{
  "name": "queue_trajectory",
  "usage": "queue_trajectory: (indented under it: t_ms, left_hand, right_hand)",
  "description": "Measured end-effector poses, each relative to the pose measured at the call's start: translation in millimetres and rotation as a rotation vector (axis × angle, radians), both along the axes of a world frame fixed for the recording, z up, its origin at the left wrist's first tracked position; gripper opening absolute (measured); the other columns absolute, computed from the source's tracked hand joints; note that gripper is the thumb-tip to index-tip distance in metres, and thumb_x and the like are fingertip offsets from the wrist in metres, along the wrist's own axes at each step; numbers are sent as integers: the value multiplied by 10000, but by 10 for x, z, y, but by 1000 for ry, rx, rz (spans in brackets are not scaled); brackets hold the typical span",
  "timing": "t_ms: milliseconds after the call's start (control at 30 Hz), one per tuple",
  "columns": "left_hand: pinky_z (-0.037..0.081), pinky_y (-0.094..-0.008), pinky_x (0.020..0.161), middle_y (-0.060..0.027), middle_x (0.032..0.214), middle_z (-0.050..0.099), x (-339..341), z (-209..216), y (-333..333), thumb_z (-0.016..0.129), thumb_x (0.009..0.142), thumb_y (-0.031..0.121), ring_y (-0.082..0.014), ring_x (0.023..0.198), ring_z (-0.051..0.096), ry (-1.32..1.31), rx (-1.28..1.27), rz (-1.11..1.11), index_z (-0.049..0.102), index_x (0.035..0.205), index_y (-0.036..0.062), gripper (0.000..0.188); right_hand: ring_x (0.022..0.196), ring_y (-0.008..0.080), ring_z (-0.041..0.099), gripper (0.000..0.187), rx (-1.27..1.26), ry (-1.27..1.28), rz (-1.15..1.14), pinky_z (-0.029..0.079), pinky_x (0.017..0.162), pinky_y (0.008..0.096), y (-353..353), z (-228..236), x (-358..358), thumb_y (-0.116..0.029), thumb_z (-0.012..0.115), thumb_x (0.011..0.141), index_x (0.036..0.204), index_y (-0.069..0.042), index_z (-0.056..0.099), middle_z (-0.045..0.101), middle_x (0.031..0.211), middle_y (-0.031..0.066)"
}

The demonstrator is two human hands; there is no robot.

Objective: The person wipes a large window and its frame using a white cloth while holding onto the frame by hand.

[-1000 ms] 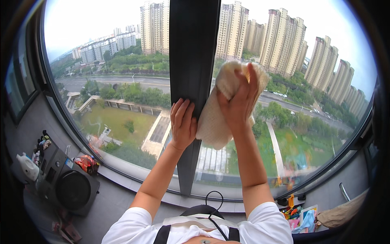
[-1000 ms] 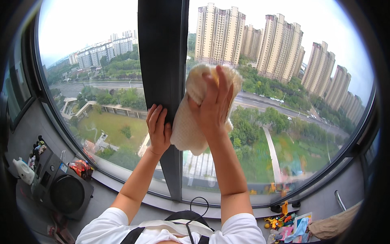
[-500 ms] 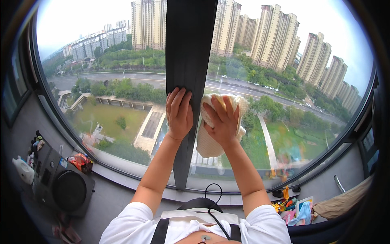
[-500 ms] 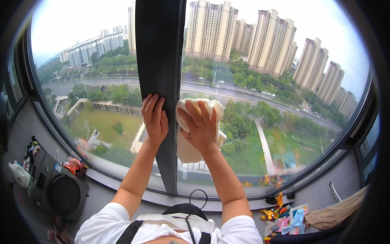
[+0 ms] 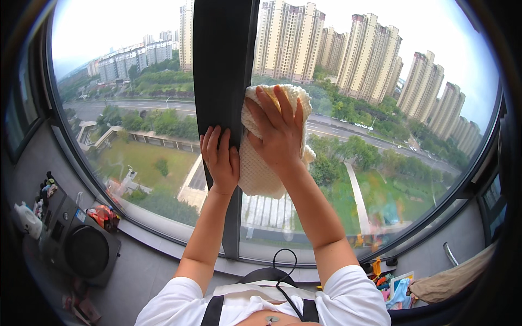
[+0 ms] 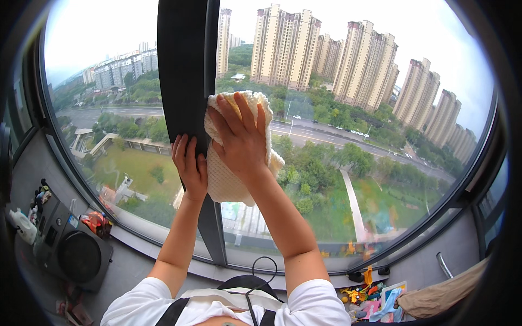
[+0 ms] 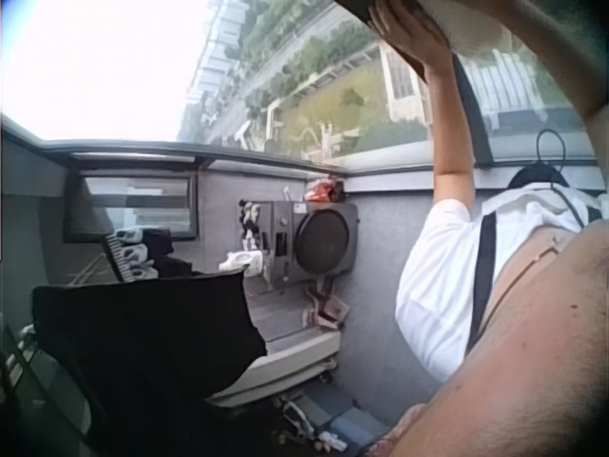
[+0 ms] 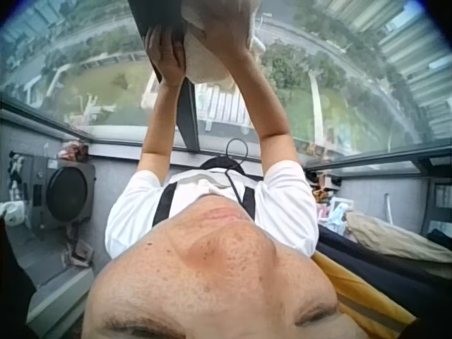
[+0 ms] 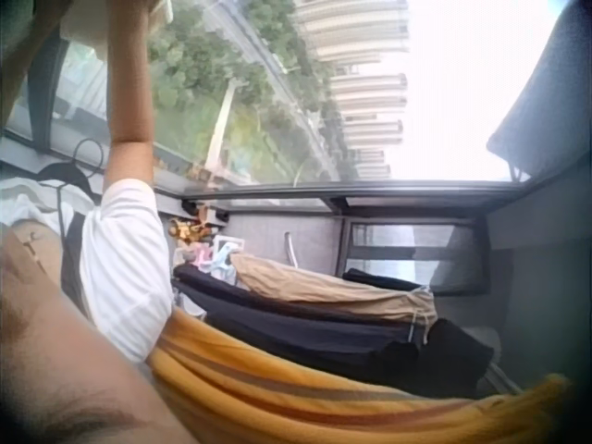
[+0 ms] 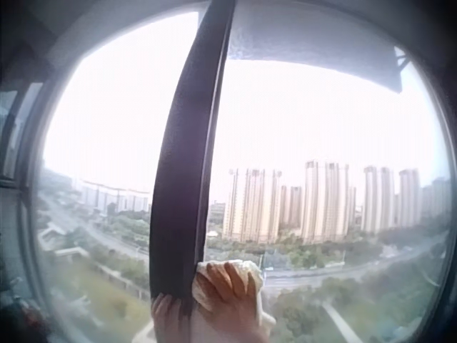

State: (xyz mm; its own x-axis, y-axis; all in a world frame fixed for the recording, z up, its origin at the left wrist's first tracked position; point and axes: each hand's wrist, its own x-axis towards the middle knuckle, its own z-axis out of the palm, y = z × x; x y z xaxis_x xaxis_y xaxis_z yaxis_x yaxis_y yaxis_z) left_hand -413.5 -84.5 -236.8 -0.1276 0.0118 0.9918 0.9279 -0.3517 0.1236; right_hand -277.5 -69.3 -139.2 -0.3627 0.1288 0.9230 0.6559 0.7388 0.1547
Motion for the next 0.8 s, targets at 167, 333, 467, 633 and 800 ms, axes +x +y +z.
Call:
queue_trajectory:
  t_ms: [167, 333, 467, 633, 800]
  left_hand:
    - [266, -520, 1065, -191, 1326, 434, -17, -54, 46, 433, 924, 139, -385, 1243, 391, -10, 43, 90, 514, 1236, -19, 359]
    - [267, -509, 1070, -204, 1338, 425, -13, -64, 46, 424, 938, 134, -394, 1252, 377, 10, 36, 101, 497, 1242, -40, 359]
    - [281, -508, 1063, -210, 1333, 430, -38, -95, 53, 426, 936, 128, -400, 1248, 383, 15, 34, 111, 500, 1234, -47, 353]
    - [304, -508, 1047, -214, 1314, 450, -4, -97, 54, 420, 933, 115, -404, 1225, 409, 7, 61, 109, 518, 1212, -46, 337]
    - [309, -505, 1044, -213, 1313, 451, 21, -126, 68, 429, 924, 118, -402, 1220, 413, -5, 62, 104, 522, 1210, -45, 342]
  right_hand:
    - [1347, 254, 337, 599, -24, 46, -76, 178, 1095, 542, 31, -17, 344, -206, 715, 635, 1221, -243, 597, 458, 1401, -19]
    - [1350, 279, 340, 552, 20, 107, -161, 167, 1094, 529, 97, -74, 863, -244, 676, 674, 1220, -217, 602, 471, 1395, 6]
    - [1343, 313, 350, 474, 53, 192, -226, 154, 1098, 521, 151, -128, 1275, -334, 583, 778, 1228, -186, 599, 481, 1387, 37]
    - [1353, 366, 275, 415, 205, 564, -287, 231, 1092, 480, 257, -36, 2100, -238, 581, 870, 1269, -123, 581, 293, 1459, 214]
    - [1240, 342, 460, 348, 230, 747, -317, 382, 1022, 426, 433, 180, 2386, -233, 593, 913, 1220, -70, 588, 562, 1248, 160]
